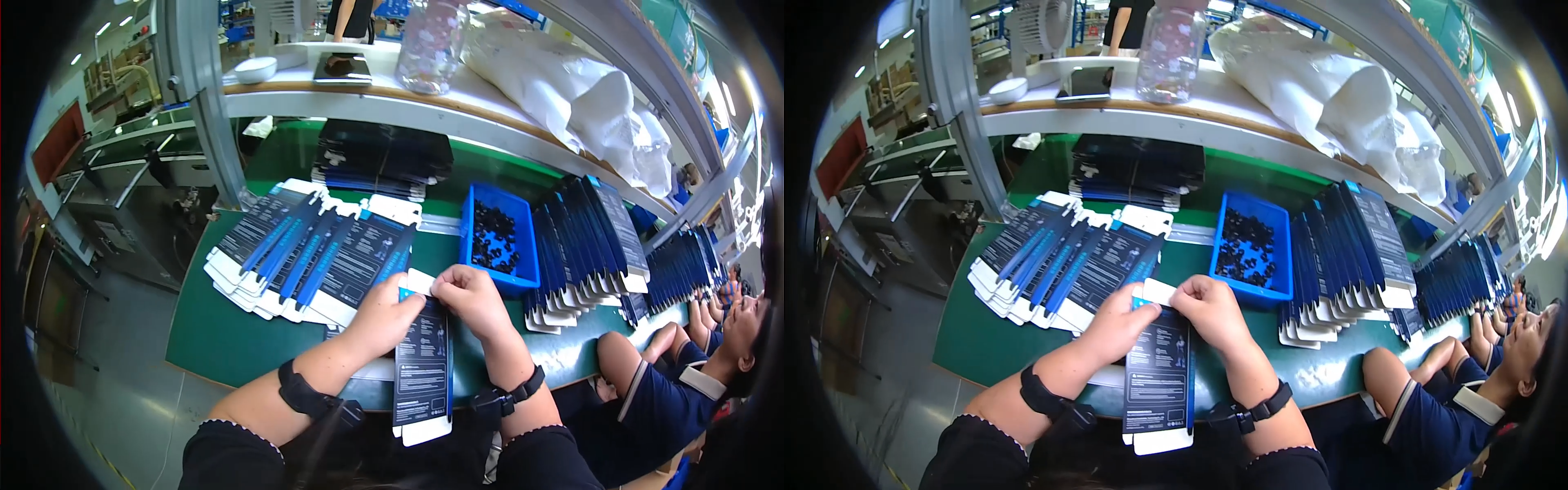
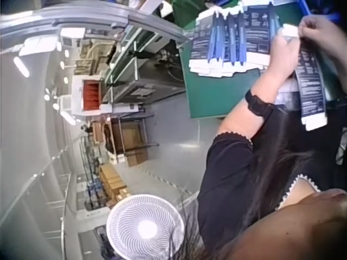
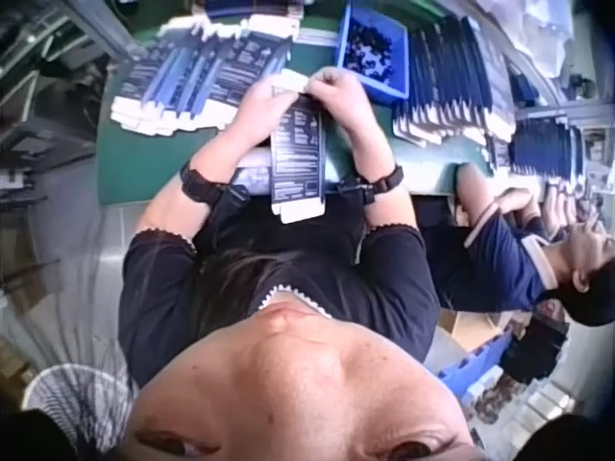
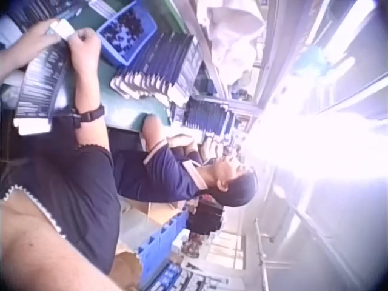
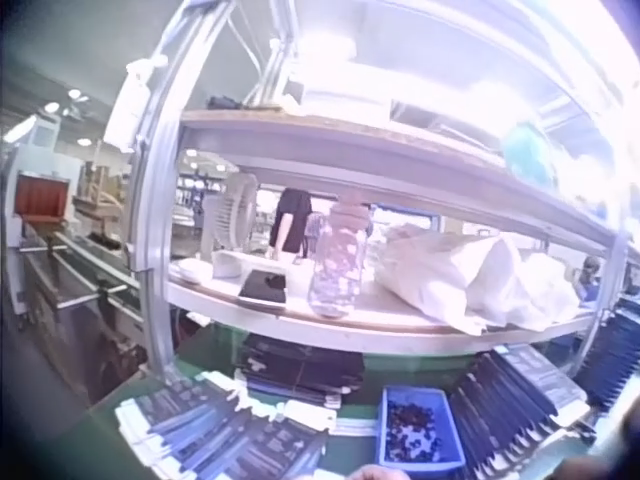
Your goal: Folding and assembling cardboard product packaging on a manufacturing assembly line.
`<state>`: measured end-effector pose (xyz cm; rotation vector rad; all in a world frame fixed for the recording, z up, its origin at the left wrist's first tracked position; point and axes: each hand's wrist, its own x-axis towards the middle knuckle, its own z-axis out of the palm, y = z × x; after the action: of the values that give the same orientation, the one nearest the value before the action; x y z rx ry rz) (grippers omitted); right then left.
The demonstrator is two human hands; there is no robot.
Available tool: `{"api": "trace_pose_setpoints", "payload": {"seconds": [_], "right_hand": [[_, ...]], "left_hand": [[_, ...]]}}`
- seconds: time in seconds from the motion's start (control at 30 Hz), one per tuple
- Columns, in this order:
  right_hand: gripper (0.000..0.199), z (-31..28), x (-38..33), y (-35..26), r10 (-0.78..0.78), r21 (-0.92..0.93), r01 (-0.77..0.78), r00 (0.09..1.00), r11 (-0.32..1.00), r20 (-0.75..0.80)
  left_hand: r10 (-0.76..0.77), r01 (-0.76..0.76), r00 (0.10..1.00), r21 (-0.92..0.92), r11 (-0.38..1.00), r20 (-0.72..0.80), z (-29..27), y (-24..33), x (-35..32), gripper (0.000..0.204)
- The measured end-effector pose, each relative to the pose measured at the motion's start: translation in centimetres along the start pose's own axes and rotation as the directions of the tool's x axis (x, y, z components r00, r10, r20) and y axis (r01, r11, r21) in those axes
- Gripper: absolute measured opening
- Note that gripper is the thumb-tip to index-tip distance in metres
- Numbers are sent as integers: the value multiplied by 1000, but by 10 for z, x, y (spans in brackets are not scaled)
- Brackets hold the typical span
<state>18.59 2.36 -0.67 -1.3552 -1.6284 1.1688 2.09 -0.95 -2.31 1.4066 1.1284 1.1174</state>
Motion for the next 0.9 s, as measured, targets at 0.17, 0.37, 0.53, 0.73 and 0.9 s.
{"api": "trace_pose_setpoints", "payload": {"seconds": [0.17, 0.37, 0.53, 0.73, 0.9], "right_hand": [[15, 5, -2, -3, -161, -235, 158, 987, 959, 4], [17, 4, -7, -2, -111, -334, 102, 994, 937, -7], [18, -3, -6, 2, -160, -261, 154, 987, 953, -3], [14, -3, 3, -6, -147, 43, 150, 987, 988, -65], [16, -7, -1, -4, -153, -200, 148, 988, 968, -7]], "left_hand": [[48, -45, 997, 57, 997, -54, 1, -11, 0, 24], [61, -58, 997, 87, 995, -40, 5, -10, -5, 28], [21, -20, 999, 32, 999, -32, 3, -3, -4, 26], [54, -54, 999, -35, 998, -3, -3, -1, 4, 22], [77, -77, 997, -22, 997, -23, 1, 1, 2, 23]]}}
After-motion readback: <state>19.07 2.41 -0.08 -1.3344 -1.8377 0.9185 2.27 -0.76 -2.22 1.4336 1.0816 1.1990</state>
